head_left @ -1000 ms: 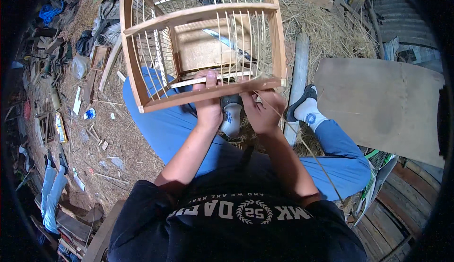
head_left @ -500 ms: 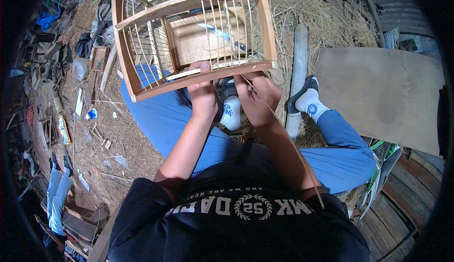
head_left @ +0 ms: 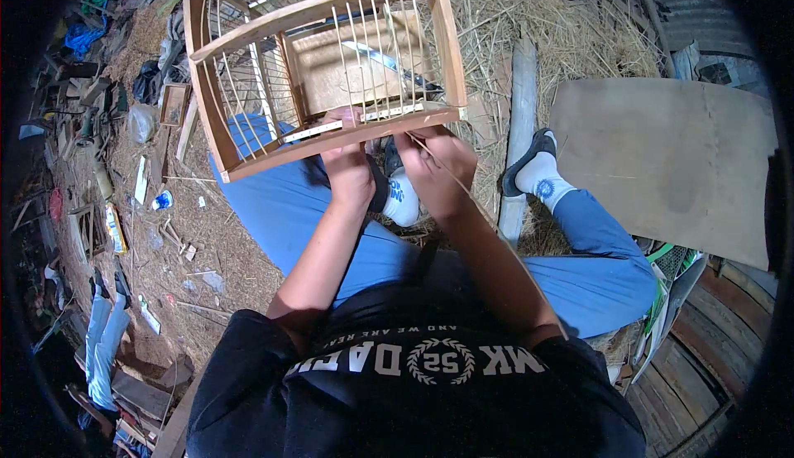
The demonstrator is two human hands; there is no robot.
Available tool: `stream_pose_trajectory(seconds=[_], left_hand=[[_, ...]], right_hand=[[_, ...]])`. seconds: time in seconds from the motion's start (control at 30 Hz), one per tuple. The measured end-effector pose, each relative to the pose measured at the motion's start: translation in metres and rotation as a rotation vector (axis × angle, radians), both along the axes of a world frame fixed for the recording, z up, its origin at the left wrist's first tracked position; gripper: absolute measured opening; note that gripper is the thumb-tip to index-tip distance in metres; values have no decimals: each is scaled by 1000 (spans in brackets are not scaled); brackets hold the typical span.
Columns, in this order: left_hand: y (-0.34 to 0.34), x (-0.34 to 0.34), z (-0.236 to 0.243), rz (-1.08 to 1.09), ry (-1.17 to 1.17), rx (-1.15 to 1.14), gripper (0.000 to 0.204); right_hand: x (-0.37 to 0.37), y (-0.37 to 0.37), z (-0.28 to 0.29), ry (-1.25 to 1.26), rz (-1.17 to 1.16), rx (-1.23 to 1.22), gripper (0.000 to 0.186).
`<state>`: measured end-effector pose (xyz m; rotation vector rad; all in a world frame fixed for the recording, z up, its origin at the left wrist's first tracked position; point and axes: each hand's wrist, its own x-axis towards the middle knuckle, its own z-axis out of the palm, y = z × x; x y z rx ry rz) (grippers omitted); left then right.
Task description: The person whittles a thin wooden stick with a knife and then threads it through holes in a small wooden cage frame.
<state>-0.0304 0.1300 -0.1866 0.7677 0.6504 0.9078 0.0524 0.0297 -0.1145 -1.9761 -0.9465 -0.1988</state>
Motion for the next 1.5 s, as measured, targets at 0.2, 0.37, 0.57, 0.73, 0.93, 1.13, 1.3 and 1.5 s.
stream_pose_trajectory(seconds=[0.2,0.37,0.57,0.73,0.93,1.13,1.3,1.5], left_hand=[[-1,3,3,-5,-6,-6,20],[0,1,6,-14,29,-16,15],[0,5,11,-39,-10,21,12],[2,2,5,-29,60,49,15],[1,4,20,-59,38,-12,12],[7,1,14,-84,40,-30,13],[10,7,11,-67,95,104,13],[20,5,26,-54,145,-73,22]], right_hand=[[4,-1,-4,42,35,25,14],[2,1,3,-11,69,32,13],[7,1,0,-144,137,42,10],[8,1,6,-197,177,31,7],[8,3,10,-225,141,-60,7],[4,17,19,-294,40,-219,9],[3,25,25,-340,26,-299,12],[5,36,30,-373,54,-319,13]])
